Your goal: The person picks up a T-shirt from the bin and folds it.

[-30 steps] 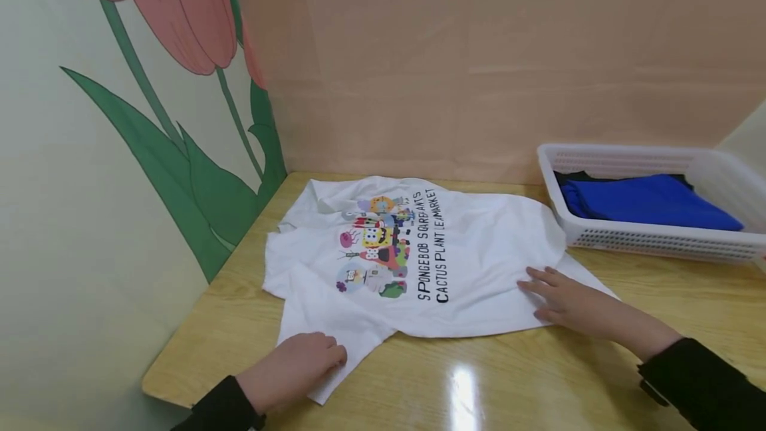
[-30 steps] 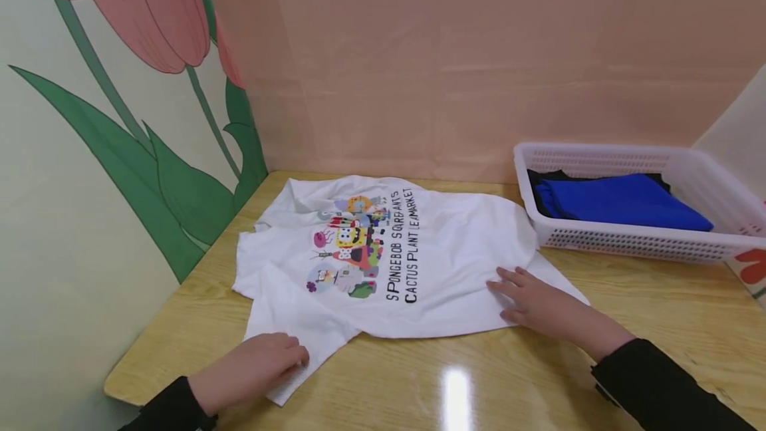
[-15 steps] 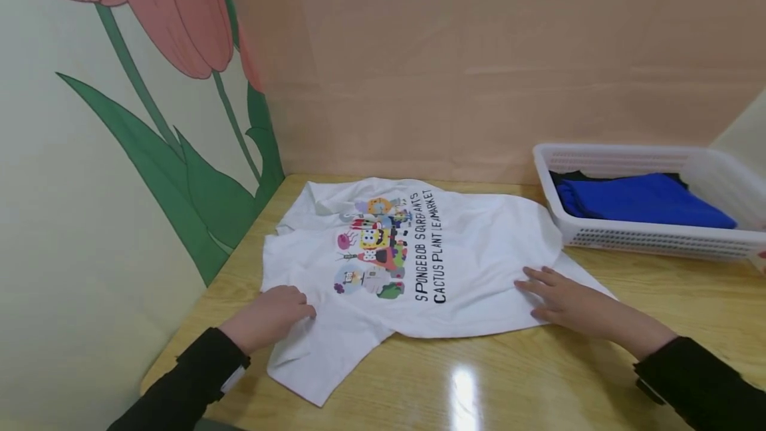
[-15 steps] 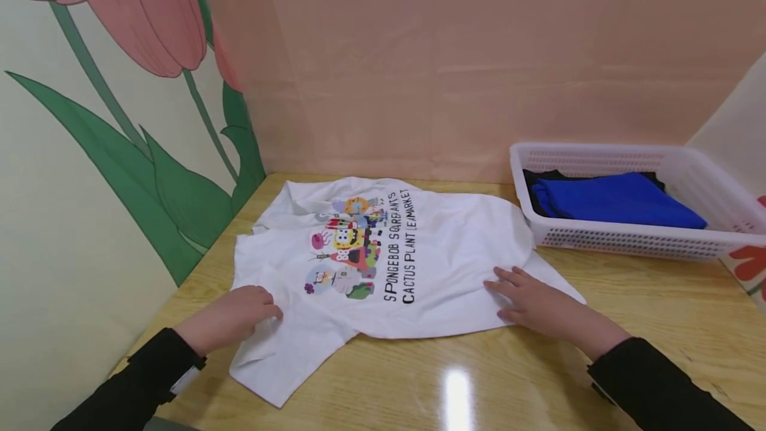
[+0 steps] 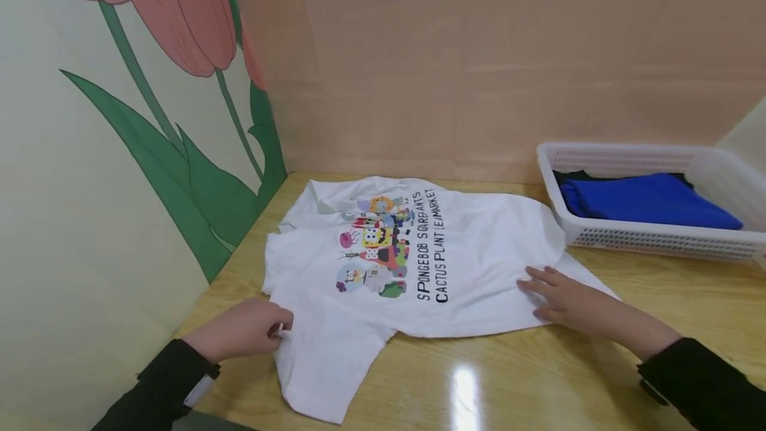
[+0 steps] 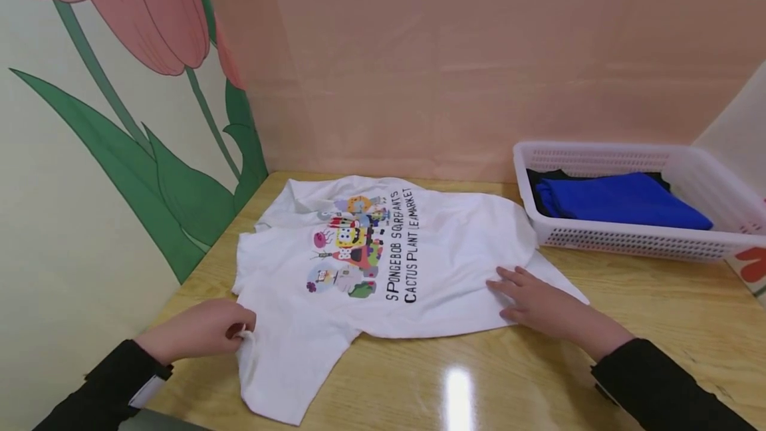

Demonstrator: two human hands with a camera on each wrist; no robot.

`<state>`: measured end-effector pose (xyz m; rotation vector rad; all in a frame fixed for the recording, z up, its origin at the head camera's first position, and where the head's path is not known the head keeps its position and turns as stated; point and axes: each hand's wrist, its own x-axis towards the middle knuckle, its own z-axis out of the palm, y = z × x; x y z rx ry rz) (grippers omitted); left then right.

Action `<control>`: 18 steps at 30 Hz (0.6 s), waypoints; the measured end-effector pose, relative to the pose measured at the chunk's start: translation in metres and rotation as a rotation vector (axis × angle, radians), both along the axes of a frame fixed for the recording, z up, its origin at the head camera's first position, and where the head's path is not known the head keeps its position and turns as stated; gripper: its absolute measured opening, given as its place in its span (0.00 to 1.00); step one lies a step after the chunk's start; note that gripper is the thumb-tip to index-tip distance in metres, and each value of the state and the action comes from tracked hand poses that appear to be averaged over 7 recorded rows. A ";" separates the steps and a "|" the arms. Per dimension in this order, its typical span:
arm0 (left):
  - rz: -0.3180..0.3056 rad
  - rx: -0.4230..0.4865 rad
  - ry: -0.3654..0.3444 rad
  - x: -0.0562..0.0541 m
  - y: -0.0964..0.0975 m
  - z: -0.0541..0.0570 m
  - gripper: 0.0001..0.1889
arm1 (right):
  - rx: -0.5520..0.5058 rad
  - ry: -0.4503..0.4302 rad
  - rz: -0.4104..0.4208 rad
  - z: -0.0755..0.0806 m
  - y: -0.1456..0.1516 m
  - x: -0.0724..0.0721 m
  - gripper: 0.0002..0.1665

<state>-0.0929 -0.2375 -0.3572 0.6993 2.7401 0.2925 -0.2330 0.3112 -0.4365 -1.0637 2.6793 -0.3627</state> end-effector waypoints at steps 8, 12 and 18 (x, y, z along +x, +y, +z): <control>0.072 0.037 -0.196 0.009 -0.006 0.001 0.11 | -0.012 0.022 0.007 0.001 0.003 0.001 0.35; 0.137 -0.011 -0.116 -0.005 0.003 0.004 0.07 | 0.017 0.051 0.025 0.006 -0.002 -0.003 0.34; 0.290 -0.177 0.021 -0.056 0.046 0.002 0.15 | -0.030 0.172 0.000 0.021 -0.021 -0.022 0.34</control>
